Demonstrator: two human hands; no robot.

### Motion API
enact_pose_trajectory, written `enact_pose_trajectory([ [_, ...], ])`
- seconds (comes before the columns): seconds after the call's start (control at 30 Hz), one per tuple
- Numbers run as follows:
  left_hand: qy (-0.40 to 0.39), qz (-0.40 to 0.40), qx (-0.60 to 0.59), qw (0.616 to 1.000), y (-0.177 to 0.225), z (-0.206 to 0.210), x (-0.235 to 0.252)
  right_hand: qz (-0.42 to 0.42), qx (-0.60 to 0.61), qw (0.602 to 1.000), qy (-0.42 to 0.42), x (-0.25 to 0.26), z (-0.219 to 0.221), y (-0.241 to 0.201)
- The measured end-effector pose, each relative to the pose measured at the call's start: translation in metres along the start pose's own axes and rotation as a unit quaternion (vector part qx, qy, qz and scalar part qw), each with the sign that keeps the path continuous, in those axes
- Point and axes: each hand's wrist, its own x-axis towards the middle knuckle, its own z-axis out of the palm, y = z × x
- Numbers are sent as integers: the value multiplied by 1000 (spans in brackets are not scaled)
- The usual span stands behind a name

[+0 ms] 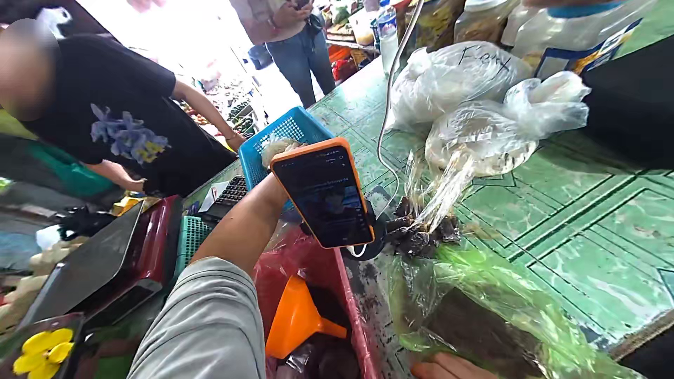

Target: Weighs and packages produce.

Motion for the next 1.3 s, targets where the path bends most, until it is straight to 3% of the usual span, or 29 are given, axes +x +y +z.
enact_pose_trajectory([
  [0.07, -40, -6, 39, 998, 1, 6, 12, 2, 4, 1000, -7, 0, -2, -1],
  [0.13, -25, 13, 50, 998, -15, 15, 28, 2, 10, 1000, -6, 0, -2, -1],
  [0.17, 27, 37, 23, 999, -35, 29, 39, 1, 11, 1000, -4, 0, -2, -1],
  [0.2, 127, 61, -25, 990, -62, 51, 51, 2, 12, 1000, -3, -1, -1, -1],
  [0.27, 238, 4, -196, 951, -91, 59, 36, -2, 8, 1000, -4, -2, 0, -1],
  [0.33, 331, -96, -399, 850, -104, 56, -10, -6, 1, 1000, 2, -1, 1, -1],
  [0.43, 493, -173, -571, 633, -84, 43, -115, 3, -22, 1000, 21, -2, 3, -3],
  [0.47, 545, -181, -567, 590, -65, 43, -163, 3, -29, 999, 26, -3, 5, -3],
  [0.5, 592, -187, -530, 578, -43, 44, -217, -2, -36, 999, 27, -3, 6, -3],
  [0.6, 672, -251, -281, 637, 24, 55, -374, -15, -33, 999, 3, -3, 3, -3],
  [0.73, 593, -396, -74, 697, 58, 94, -526, -34, -34, 999, -22, -2, 0, -3],
  [0.83, 461, -466, -42, 754, 34, 125, -580, -37, -56, 998, -21, -1, 1, -5],
  [0.9, 348, -490, -91, 794, 11, 145, -599, -31, -69, 997, -20, -1, 1, -7],
  [0.97, 297, -486, -122, 813, -7, 166, -610, -22, -69, 997, -20, -1, 2, -10],
  [1.07, 320, -465, -201, 801, 0, 184, -628, -9, -73, 997, -21, -2, 1, -12],
  [1.13, 363, -467, -213, 778, 31, 200, -638, 0, -77, 997, -24, -2, 0, -12],
  [1.3, 488, -495, -279, 663, 143, 277, -603, -1, -83, 995, -53, 3, 1, -11],
])
